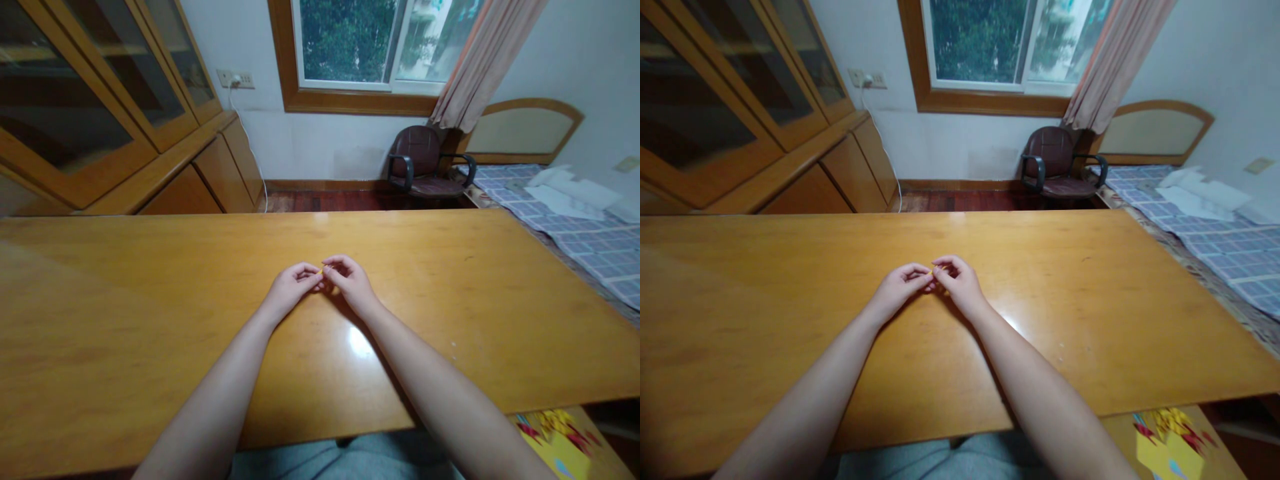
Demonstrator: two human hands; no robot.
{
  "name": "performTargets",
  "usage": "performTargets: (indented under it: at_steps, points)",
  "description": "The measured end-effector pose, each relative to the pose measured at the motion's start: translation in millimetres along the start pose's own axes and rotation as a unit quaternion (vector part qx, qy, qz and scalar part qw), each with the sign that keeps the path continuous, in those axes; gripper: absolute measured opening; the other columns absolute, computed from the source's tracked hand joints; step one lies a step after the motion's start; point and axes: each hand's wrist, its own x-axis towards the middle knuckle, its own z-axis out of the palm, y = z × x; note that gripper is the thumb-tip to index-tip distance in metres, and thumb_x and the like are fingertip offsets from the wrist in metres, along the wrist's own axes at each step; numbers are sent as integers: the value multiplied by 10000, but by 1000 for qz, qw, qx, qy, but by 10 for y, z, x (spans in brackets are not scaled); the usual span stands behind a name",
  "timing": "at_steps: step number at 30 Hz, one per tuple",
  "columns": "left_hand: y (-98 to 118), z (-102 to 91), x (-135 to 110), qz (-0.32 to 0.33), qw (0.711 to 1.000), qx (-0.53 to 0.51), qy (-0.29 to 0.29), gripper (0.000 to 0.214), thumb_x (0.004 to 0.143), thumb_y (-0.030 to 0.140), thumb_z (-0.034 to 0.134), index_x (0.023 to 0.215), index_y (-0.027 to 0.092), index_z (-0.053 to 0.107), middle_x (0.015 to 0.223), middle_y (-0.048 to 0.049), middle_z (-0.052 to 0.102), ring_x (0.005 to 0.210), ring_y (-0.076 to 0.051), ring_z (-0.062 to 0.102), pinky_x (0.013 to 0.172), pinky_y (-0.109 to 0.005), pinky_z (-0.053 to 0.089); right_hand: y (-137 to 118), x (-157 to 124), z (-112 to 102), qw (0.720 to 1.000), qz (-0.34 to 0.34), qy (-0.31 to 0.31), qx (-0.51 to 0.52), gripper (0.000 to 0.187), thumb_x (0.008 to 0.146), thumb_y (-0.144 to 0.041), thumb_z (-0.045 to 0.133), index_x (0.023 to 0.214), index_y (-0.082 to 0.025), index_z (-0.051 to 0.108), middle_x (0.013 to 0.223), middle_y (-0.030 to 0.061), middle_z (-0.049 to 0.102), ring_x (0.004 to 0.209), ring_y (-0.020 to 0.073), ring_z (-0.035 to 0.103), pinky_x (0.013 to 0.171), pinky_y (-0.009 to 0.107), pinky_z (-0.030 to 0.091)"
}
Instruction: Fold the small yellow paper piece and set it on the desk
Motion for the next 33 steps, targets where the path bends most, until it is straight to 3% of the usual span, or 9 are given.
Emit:
performTargets:
  at_steps: [4, 9, 14, 18, 25, 33]
  points:
    - [23, -2, -7, 6, 999, 47, -13, 319, 709, 436, 763, 828, 146, 705, 760, -32, 712, 712, -161, 645, 742, -294, 508, 6, -14, -13, 1000, -20, 1, -19, 272, 795, -384, 708, 993, -209, 642, 750, -8, 657, 604, 121, 601, 592, 256, 476]
    - [37, -32, -12, 38, 996, 75, 8, 275, 738, 410, 737, 857, 163, 749, 882, -58, 744, 850, -205, 653, 858, -323, 481, -27, -23, -31, 997, -54, 13, -61, 243, 792, -350, 718, 994, -222, 680, 892, 13, 648, 669, 113, 586, 619, 253, 466]
    - [23, -72, 10, 78, 992, 100, 3, 240, 766, 400, 719, 840, 177, 771, 919, -68, 734, 905, -213, 643, 904, -324, 458, -103, -33, -33, 979, -124, 17, -162, 97, 800, -301, 715, 816, -206, 724, 812, 10, 605, 698, 123, 526, 653, 265, 437]
    - [27, -82, 18, 103, 988, 119, 6, 221, 761, 396, 723, 805, 187, 779, 885, -65, 716, 880, -203, 637, 879, -311, 462, -120, -41, -28, 973, -143, 23, -180, 66, 800, -267, 720, 791, -203, 729, 774, 4, 589, 675, 122, 500, 632, 267, 412]
    - [20, -38, -16, 34, 998, 49, 7, 286, 743, 411, 744, 885, 163, 736, 766, -30, 692, 717, -161, 628, 725, -280, 498, -82, -20, -27, 965, -163, 27, -204, 56, 812, -250, 709, 816, -202, 737, 774, 9, 593, 665, 124, 508, 614, 269, 414]
    - [51, -13, -29, 53, 998, 11, 30, 309, 706, 434, 770, 809, 163, 665, 690, -17, 695, 664, -157, 653, 719, -293, 528, -69, -17, -28, 954, -179, 24, -238, 86, 826, -263, 695, 876, -206, 736, 808, 22, 626, 668, 126, 531, 623, 268, 443]
